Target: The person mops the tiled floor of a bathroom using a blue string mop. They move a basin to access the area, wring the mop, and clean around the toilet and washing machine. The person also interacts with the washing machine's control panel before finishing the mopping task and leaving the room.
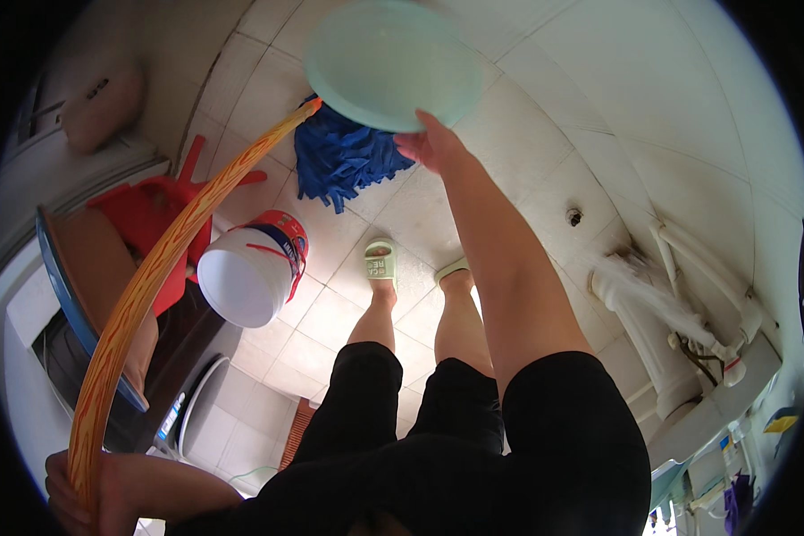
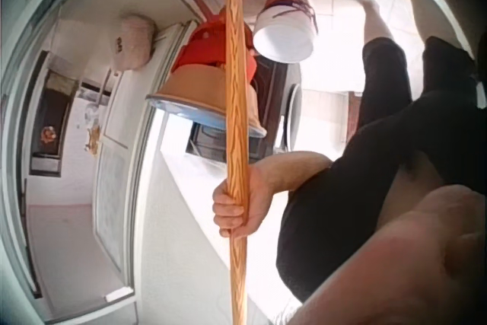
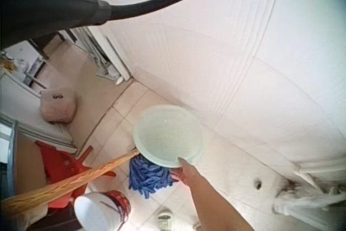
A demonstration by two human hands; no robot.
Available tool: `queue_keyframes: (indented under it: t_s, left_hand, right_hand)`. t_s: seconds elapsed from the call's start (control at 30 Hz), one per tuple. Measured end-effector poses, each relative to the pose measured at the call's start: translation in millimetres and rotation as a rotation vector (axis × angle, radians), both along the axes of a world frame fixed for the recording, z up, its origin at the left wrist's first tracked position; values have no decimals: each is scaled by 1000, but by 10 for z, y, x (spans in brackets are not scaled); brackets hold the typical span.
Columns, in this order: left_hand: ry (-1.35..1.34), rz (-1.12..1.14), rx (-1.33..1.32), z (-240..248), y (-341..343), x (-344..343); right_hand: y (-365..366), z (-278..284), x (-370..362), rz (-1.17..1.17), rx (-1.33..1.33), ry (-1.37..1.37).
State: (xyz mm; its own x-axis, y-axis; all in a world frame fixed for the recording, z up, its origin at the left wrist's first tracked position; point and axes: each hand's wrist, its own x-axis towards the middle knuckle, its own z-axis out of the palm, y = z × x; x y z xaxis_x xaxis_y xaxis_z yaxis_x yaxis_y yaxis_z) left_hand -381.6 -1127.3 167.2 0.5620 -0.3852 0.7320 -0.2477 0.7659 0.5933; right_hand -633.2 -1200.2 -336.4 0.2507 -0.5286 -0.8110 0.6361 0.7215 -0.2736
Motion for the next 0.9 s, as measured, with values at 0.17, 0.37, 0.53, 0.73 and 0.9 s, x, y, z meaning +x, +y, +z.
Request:
queue_keyframes:
  t_s: [0.17,0.37,0.53,0.73,0.9]
  left_hand:
    - [-67,-8,90,41,165,287]
    - [-168,-40,219,55,325,422]
    - [-770,140,295,75,120,420]
    - [-43,-110,552,168,-43,246]
    - [88,-594,580,594,-7,-125]
  right_hand:
    - [154,421,85,102,-125,129]
    - [1973,617,-466,90,147,166]
    - [3233,1452,-809,208,420,269]
    - [3656,2471,-806,113,359,372]
    - [3374,3030,-678,106,82,419]
